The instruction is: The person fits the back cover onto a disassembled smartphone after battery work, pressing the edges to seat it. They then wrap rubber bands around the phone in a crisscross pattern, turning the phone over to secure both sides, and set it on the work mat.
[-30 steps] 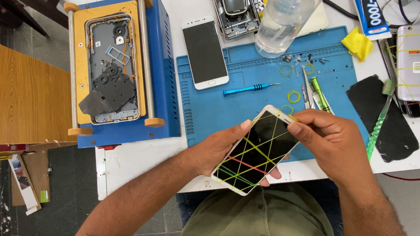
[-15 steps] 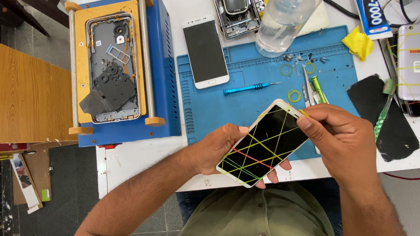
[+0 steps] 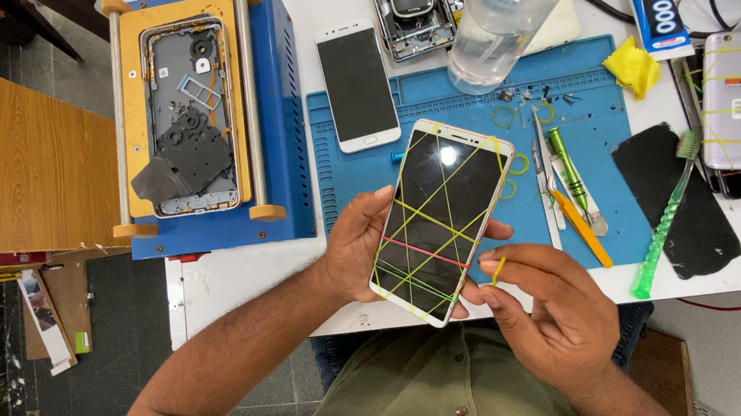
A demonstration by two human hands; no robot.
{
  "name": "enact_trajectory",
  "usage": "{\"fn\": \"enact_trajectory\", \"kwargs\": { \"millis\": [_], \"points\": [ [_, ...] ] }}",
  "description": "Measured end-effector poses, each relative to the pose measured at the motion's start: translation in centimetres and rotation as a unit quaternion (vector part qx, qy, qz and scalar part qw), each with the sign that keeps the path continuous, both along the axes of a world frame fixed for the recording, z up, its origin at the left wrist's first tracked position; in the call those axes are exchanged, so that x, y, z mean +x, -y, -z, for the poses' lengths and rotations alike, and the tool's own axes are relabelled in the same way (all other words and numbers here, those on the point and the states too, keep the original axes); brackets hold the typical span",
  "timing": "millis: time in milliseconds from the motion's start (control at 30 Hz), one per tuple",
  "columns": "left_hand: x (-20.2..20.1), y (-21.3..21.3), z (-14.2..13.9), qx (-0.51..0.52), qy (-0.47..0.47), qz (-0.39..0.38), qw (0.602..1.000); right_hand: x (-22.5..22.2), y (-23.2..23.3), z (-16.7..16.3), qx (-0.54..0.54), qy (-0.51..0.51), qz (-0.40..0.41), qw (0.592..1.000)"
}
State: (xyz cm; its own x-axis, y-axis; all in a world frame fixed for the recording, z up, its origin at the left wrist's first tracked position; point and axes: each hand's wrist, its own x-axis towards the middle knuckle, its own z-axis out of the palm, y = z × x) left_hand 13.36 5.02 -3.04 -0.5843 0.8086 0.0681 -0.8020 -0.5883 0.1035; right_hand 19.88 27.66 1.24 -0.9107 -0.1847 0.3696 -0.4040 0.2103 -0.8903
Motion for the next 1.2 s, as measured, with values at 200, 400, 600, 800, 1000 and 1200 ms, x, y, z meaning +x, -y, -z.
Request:
{"fn": "enact_trajectory", "kwargs": {
  "millis": [200, 400, 600, 800, 1000, 1200],
  "points": [
    [0.1, 0.1, 0.0, -0.061, -0.071, -0.024, 0.995, -0.1, 0.2, 0.3, 0.035, -0.015, -0.014, 0.999],
    [0.1, -0.1, 0.2, -0.073, -0.076, -0.018, 0.994, 0.0, 0.1, 0.6, 0.04, -0.008, -0.007, 0.999],
    [0.3, 0.1, 0.5, -0.12, -0.092, -0.025, 0.988, 0.2, -0.4, 0.8, 0.084, -0.009, 0.008, 0.996],
    [0.2, -0.1, 1.0, -0.035, -0.075, 0.004, 0.997, -0.7, -0.8, 0.6, -0.008, -0.044, 0.018, 0.999],
    [0.3, 0.4, 1.0, -0.042, -0.025, 0.027, 0.998, -1.5, -0.3, 0.3, 0.102, -0.086, 0.093, 0.987],
    [0.3, -0.1, 1.2, -0.01, -0.065, 0.038, 0.997, -1.9, -0.4, 0.1, 0.175, -0.129, 0.12, 0.969]
  ]
}}
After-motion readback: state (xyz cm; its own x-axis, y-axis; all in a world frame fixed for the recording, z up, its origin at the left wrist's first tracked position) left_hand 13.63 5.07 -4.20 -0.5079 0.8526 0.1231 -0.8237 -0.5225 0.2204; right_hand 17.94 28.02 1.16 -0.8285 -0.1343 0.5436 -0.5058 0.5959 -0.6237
